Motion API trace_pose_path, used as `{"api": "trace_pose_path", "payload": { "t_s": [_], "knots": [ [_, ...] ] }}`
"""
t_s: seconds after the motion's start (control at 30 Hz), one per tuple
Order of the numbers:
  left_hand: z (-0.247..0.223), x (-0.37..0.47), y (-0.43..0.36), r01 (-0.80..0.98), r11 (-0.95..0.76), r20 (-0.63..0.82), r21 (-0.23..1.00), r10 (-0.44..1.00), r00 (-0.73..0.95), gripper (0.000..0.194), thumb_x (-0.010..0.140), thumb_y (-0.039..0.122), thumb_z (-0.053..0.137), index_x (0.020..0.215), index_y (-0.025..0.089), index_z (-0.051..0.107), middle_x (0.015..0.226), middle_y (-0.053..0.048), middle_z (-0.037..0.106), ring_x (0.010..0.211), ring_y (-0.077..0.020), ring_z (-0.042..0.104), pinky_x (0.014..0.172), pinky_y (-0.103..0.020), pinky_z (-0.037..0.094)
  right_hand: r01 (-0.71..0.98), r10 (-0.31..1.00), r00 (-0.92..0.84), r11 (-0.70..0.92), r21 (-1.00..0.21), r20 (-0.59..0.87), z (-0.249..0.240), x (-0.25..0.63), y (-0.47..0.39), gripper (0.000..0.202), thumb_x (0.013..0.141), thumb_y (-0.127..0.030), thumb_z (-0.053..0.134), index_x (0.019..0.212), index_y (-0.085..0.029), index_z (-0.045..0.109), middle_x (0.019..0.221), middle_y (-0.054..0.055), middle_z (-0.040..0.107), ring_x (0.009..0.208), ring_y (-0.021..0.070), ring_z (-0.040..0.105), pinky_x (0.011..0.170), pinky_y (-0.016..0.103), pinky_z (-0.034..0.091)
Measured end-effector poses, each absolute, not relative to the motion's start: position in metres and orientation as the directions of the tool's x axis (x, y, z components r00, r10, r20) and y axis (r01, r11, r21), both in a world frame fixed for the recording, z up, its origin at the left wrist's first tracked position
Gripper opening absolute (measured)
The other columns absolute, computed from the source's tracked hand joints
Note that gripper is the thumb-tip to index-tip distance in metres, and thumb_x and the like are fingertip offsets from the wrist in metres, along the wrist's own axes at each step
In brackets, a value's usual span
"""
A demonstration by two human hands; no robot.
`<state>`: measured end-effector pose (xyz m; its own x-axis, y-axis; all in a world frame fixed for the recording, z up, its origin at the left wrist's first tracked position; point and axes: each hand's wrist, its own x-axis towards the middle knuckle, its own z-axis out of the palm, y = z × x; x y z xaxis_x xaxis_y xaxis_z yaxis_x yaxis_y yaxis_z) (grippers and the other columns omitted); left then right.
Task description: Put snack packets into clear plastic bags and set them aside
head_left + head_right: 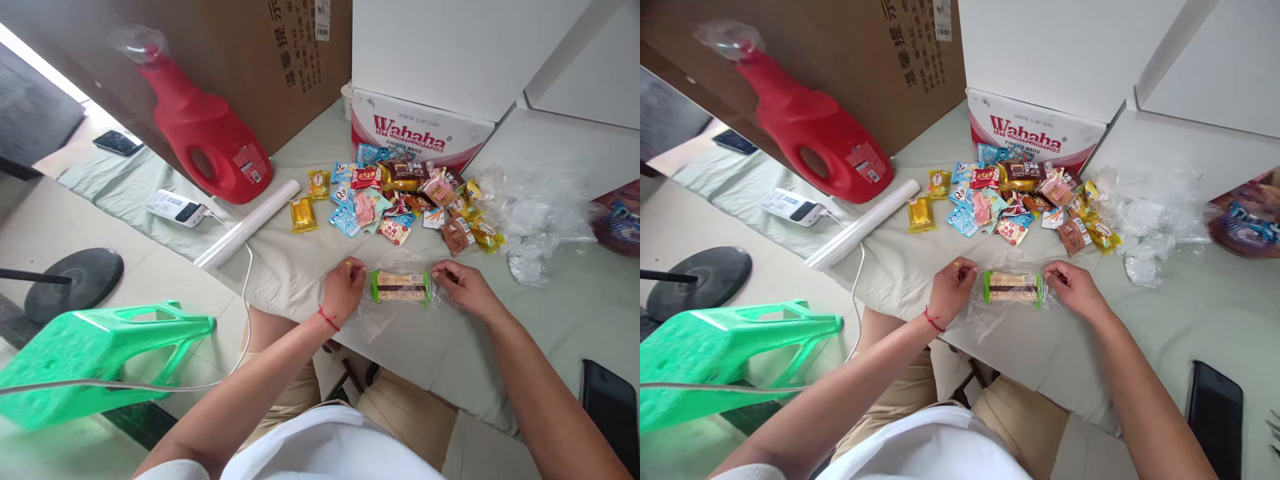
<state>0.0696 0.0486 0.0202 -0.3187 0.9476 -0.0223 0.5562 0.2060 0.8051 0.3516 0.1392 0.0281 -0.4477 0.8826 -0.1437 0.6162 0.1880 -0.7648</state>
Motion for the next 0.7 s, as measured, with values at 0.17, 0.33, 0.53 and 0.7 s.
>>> {"api": "trace_pose_path", "payload": {
  "t_s": [0.17,0.33,0.53,0.7],
  "knots": [
    [0.009,0.044,0.048,0.693,0.349,0.004,0.631,0.891,-0.453,0.019,0.087,0.021,0.059,0.104,0.02,0.067,0.093,-0.007,0.072,0.081,-0.0226,0.068,0.071,-0.033,0.051,0.623,0.896,-0.415,0.15,-0.768,-0.161,0.028,0.352,0.141,0.036,0.092,-0.053,0.057,0.094,-0.02,0.07,0.079,0.003,0.067,0.066,0.0154,0.053,0.059,0.027,0.041],
    [-0.01,0.031,0.032,0.94,-0.216,0.44,0.266,0.895,0.081,0.04,0.094,0.019,0.056,0.13,0.034,0.066,0.132,-0.008,0.068,0.134,-0.0285,0.056,0.116,-0.049,0.038,0.626,0.883,-0.438,0.165,-0.763,-0.169,0.025,0.347,0.143,0.035,0.091,-0.052,0.057,0.092,-0.02,0.07,0.079,0.002,0.067,0.068,0.016,0.055,0.062,0.027,0.042],
    [0.005,0.01,0.029,0.716,-0.667,0.293,0.206,0.74,0.606,0.049,0.088,0.017,0.056,0.131,0.037,0.066,0.143,0.001,0.066,0.152,-0.0263,0.039,0.128,-0.059,-0.012,0.647,0.885,-0.432,0.168,-0.744,-0.175,0.027,0.347,0.146,0.037,0.091,-0.053,0.057,0.091,-0.019,0.07,0.075,0.002,0.065,0.066,0.0159,0.054,0.06,0.027,0.041],
    [0.015,-0.004,0.031,0.729,-0.616,0.187,0.298,0.787,0.589,0.064,0.08,0.039,0.066,0.142,0.025,0.061,0.157,-0.011,0.051,0.157,-0.0409,0.023,0.121,-0.067,-0.021,0.624,0.883,-0.431,0.141,-0.769,-0.188,0.028,0.35,0.15,0.035,0.09,-0.053,0.059,0.09,-0.019,0.069,0.082,0.004,0.069,0.072,0.0175,0.057,0.064,0.027,0.043]
  ]
}}
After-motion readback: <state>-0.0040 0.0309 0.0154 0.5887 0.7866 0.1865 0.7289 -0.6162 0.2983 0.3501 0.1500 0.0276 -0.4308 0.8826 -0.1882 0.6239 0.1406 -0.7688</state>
